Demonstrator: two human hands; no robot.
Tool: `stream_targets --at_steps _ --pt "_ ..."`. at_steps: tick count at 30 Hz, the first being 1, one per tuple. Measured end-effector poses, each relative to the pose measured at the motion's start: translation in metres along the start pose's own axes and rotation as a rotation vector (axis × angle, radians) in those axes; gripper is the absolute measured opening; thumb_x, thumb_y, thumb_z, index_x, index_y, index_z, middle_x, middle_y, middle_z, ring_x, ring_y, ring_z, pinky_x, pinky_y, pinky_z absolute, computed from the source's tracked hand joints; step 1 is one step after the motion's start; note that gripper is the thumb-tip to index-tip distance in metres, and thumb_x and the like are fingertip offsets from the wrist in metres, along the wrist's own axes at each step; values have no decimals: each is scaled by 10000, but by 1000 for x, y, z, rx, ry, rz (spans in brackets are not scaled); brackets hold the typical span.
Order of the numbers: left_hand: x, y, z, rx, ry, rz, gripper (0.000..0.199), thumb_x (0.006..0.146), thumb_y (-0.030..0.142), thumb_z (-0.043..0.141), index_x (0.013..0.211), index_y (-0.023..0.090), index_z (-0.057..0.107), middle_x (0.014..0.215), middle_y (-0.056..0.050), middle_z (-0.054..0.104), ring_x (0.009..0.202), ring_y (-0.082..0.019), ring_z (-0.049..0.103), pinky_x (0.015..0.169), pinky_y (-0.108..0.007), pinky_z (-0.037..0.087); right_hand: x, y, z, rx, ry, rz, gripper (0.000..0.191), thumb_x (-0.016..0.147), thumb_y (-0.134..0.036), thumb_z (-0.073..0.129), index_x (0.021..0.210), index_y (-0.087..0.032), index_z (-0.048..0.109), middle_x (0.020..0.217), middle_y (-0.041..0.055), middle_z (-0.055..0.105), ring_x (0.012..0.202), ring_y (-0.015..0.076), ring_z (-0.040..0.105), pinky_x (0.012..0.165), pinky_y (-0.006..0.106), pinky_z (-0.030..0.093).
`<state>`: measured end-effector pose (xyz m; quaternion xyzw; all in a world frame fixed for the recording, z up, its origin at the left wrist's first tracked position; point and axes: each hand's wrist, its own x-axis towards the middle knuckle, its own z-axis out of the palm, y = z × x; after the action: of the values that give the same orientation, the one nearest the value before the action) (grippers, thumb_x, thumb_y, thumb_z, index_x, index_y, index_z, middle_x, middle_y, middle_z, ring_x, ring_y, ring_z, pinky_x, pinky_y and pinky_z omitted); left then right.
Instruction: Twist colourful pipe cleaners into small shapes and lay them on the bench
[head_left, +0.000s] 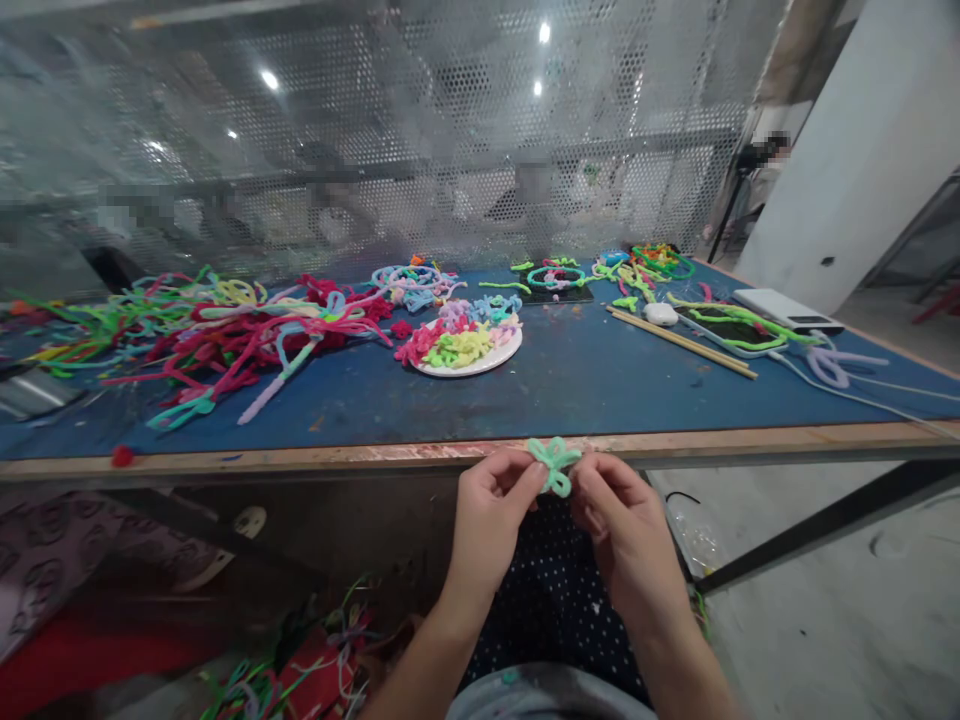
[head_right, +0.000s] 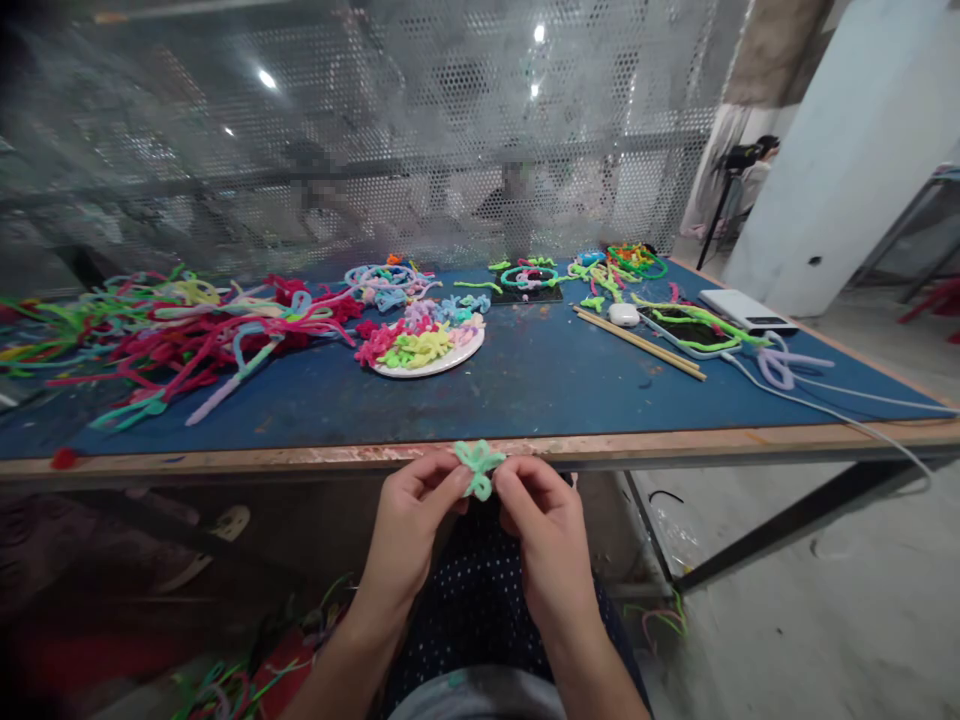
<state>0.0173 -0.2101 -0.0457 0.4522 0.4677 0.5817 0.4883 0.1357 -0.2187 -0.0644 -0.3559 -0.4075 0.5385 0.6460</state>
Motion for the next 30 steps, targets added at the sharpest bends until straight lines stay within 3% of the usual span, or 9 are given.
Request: stream_targets --at_steps 2,7,13,16,22,30 --pt "-1 0 0 6 16 10 125 704 244 722 679 128 682 647 -1 631 537 -83 495 515 -176 414 3 1 -1 111 0 69 276 781 -392 695 696 -163 565 573 -55 421 463 53 312 401 162 262" --pt "0 -4 2 -21 16 -12 147 724 277 708 729 130 694 673 -13 654 549 -98 517 488 -181 428 1 5 -1 181 -62 71 216 831 -364 655 757 -180 570 516 -78 366 452 57 291 416 160 266" --pt "0 -4 2 -43 43 -10 149 737 270 702 733 121 686 627 1 629 522 -71 496 451 -140 382 -2 5 6 285 -38 61 123 827 -288 623 884 -198 561 735 -25 565 473 49 403 427 167 356" --pt "0 -5 2 -52 60 -5 149 735 272 700 712 128 671 615 14 618 511 -64 491 442 -131 377 -3 5 6 286 -45 55 95 823 -197 626 871 -209 545 736 -43 563 492 40 415 466 161 372" --pt "-2 -10 2 -27 63 22 125 744 265 700 742 141 693 631 19 641 518 -63 508 437 -123 376 -8 12 3 136 0 -51 22 902 -225 575 912 -233 557 814 -39 543 577 48 443 530 169 384" --pt "-8 -3 4 13 85 77 45 734 200 707 713 159 707 646 32 660 619 -83 597 614 -141 474 -14 13 3 -266 72 -327 113 910 -193 535 984 -263 586 883 -21 606 767 89 577 675 176 471"
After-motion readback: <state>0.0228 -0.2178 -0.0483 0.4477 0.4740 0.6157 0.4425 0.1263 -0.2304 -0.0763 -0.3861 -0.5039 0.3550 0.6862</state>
